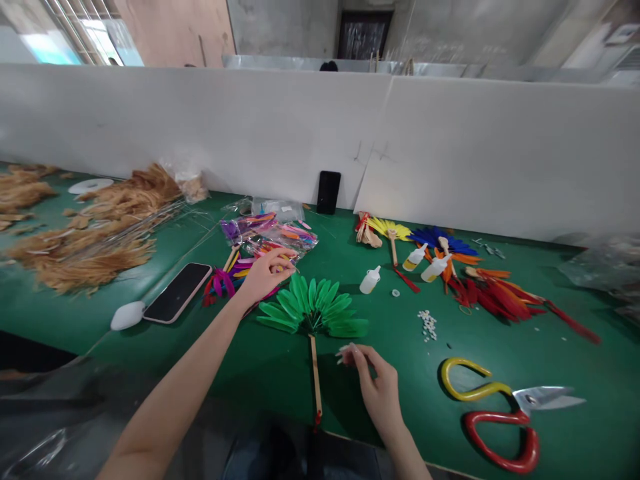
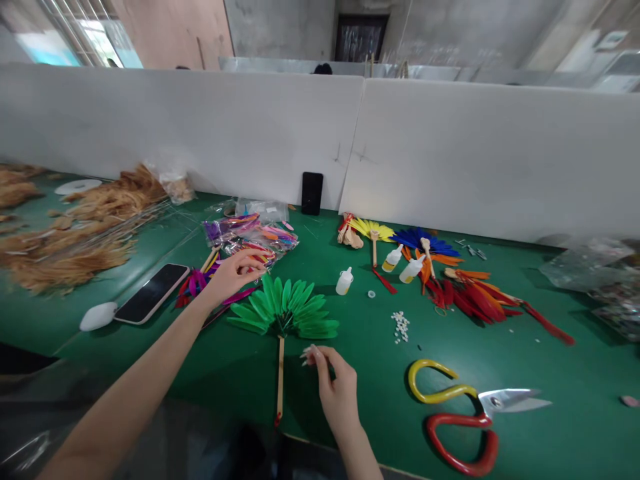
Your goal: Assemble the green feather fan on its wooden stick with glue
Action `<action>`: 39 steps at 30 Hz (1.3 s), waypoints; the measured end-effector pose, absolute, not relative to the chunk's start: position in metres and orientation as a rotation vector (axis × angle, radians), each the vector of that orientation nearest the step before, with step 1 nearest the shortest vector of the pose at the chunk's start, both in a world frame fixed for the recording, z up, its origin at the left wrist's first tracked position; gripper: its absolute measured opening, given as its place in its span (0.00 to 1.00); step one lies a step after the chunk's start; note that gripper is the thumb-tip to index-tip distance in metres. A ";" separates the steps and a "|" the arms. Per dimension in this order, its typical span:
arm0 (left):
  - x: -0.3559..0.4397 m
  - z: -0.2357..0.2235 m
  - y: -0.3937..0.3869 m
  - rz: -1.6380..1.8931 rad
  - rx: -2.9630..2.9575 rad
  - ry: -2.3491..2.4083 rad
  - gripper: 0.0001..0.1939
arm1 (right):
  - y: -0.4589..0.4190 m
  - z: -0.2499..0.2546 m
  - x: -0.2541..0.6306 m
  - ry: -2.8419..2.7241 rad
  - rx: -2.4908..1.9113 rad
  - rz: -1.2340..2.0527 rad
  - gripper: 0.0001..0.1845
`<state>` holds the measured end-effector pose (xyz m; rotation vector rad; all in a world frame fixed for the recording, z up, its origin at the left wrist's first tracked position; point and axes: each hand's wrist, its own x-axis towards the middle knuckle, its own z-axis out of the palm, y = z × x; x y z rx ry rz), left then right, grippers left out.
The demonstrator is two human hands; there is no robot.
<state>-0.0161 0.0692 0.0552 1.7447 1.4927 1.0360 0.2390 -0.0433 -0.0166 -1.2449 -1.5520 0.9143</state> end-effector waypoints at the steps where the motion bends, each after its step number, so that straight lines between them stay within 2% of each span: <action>1: -0.015 0.062 0.067 1.059 1.733 1.469 0.19 | -0.041 -0.013 0.239 -1.544 -1.235 0.919 0.12; 3: -0.014 0.074 0.062 1.110 1.705 1.425 0.18 | -0.032 -0.002 0.238 -1.534 -1.213 0.920 0.12; 7: -0.010 0.098 0.053 1.165 1.680 1.348 0.20 | -0.005 0.030 0.223 -1.634 -1.136 0.958 0.21; 13: 0.006 0.120 0.047 1.195 1.726 1.336 0.20 | 0.024 0.065 0.177 -1.742 -1.010 1.284 0.28; 14: 0.008 0.122 0.047 1.199 1.730 1.337 0.20 | 0.026 0.066 0.171 -1.733 -1.026 1.277 0.28; 17: 0.014 0.123 0.046 1.191 1.715 1.357 0.20 | 0.033 0.064 0.161 -1.728 -1.031 1.212 0.17; 18: 0.014 0.123 0.045 1.185 1.706 1.361 0.20 | 0.035 0.063 0.161 -1.739 -1.015 1.201 0.16; 33: 0.022 0.107 0.045 1.258 1.456 1.281 0.19 | 0.038 0.049 0.171 -1.762 -0.927 1.226 0.12; 39: 0.015 0.100 0.047 1.214 1.522 1.312 0.19 | 0.037 0.055 0.177 -1.784 -0.910 1.284 0.12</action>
